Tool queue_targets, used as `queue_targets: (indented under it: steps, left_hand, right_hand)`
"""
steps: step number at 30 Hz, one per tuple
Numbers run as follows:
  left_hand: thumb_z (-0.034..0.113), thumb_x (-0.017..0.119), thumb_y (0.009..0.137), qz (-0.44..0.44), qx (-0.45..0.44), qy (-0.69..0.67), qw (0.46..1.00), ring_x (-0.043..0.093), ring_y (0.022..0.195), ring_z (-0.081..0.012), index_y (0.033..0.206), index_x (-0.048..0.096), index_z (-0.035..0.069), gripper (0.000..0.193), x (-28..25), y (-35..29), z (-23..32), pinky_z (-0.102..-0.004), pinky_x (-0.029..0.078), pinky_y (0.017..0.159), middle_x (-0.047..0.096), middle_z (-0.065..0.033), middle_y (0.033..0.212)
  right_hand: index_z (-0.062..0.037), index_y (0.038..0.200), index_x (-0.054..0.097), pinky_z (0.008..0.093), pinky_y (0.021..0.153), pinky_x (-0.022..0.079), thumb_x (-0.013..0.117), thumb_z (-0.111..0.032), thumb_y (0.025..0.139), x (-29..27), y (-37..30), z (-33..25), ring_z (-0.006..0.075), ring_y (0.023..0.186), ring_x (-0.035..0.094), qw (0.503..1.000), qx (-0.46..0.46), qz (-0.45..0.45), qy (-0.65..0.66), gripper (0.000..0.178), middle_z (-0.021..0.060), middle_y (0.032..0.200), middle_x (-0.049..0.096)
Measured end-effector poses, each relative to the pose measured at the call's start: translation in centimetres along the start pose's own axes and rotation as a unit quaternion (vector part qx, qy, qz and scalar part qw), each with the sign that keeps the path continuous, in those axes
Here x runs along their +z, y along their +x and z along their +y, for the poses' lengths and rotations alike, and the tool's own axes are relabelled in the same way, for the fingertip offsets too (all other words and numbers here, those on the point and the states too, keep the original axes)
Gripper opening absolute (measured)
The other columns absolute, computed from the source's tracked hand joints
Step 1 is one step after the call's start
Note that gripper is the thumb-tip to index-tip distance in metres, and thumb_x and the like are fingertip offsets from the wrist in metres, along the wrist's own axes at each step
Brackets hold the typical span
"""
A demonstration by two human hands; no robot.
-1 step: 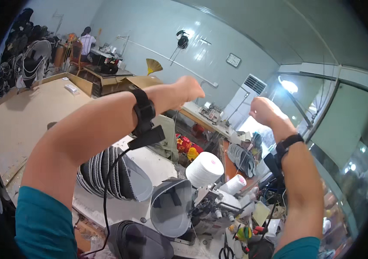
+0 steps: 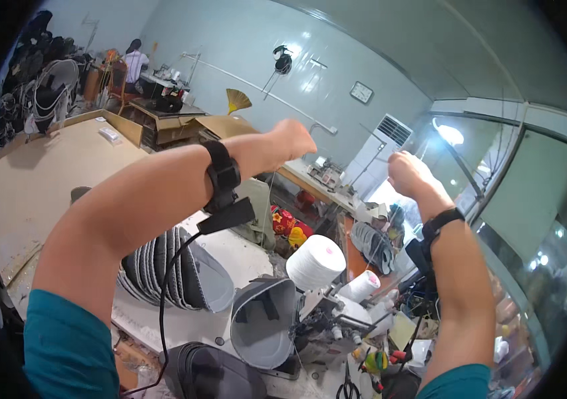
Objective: Stitching and preparing grey shoe upper components using an industrial sewing machine.
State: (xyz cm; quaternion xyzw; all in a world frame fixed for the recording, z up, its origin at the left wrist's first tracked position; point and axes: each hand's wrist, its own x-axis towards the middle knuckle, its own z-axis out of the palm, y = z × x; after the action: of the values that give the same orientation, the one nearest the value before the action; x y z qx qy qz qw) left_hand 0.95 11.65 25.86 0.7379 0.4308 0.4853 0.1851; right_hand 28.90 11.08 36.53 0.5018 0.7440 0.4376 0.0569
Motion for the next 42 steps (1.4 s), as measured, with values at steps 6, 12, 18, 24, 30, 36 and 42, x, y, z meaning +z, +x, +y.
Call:
queue_targets:
  steps: [6,12,18,24,30,36,42]
  left_hand:
    - [0.017,0.069,0.08,-0.003,-0.053,-0.136,0.989,0.052,0.063,-0.0112,0.084,0.068,0.005,0.012,3.4,0.4,-3.3,-0.0267,0.04,0.056,0.059,-0.0015,0.071]
    - [0.012,0.064,0.09,-0.002,-0.111,-0.353,0.929,0.052,0.06,-0.0092,0.09,0.063,0.003,0.009,7.4,4.4,-2.3,-0.0215,0.041,0.054,0.058,-0.003,0.074]
    - [0.011,0.064,0.09,0.005,-0.01,-0.362,0.932,0.047,0.052,-0.0071,0.085,0.062,0.003,0.01,11.2,12.4,4.3,-0.0225,0.039,0.047,0.054,-0.0008,0.067]
    - [0.013,0.066,0.087,0.158,-0.003,-0.386,0.909,0.047,0.053,-0.0064,0.079,0.066,0.003,0.012,16.4,13.5,10.9,-0.0246,0.038,0.046,0.058,-0.0006,0.068]
    - [0.017,0.068,0.087,0.191,0.026,-0.405,0.894,0.048,0.058,-0.0061,0.091,0.071,0.005,0.013,17.6,13.9,11.1,-0.0244,0.04,0.05,0.062,0.0004,0.075]
    - [0.017,0.069,0.087,0.135,0.071,-0.434,0.888,0.046,0.055,-0.0065,0.089,0.069,0.006,0.011,17.0,14.1,12.4,-0.0242,0.037,0.046,0.061,0.0007,0.075]
    - [0.014,0.064,0.089,0.034,0.076,-0.397,0.914,0.047,0.056,-0.0057,0.09,0.069,0.007,0.009,15.9,14.1,13.3,-0.023,0.036,0.046,0.062,0.0001,0.075]
  right_hand:
    - [-0.0095,0.089,0.075,0.0478,0.117,0.019,0.056,-0.016,0.082,9.4,2.1,2.1,0.0229,0.124,0.05,0.97,-0.014,-0.02,-0.24,0.021,0.0074,0.117,0.065]
    - [-0.001,0.087,0.07,0.0371,0.073,0.053,0.06,-0.007,0.079,8.3,2.9,6.2,0.0303,0.082,0.066,0.971,0.002,0.179,0.16,0.014,0.0125,0.088,0.07]
    - [-0.0036,0.098,0.066,0.0198,0.056,0.045,0.062,-0.005,0.088,4.7,0.3,8.3,0.006,0.065,0.055,0.718,0.087,0.226,0.652,0.011,0.0051,0.086,0.07]
    - [-0.0014,0.108,0.06,0.0202,0.06,0.048,0.067,-0.009,0.087,5.3,-1.7,7.7,0.0091,0.069,0.06,0.617,0.063,0.26,0.74,0.023,0.0108,0.092,0.07]
    - [-0.0023,0.109,0.06,0.0195,0.062,0.048,0.064,-0.01,0.091,5.7,-3.4,8.3,0.0077,0.071,0.059,0.576,0.06,0.275,0.768,0.02,0.0094,0.095,0.07]
    - [-0.0011,0.114,0.057,0.021,0.064,0.053,0.061,-0.001,0.091,4.6,-2.7,7.3,0.0104,0.071,0.063,0.569,0.028,0.315,0.76,0.024,0.0106,0.101,0.07]
    - [0.0013,0.12,0.056,0.0219,0.062,0.053,0.06,0.003,0.089,3.7,-1.6,6.3,0.0103,0.068,0.062,0.569,0.004,0.319,0.758,0.031,0.0125,0.107,0.07]
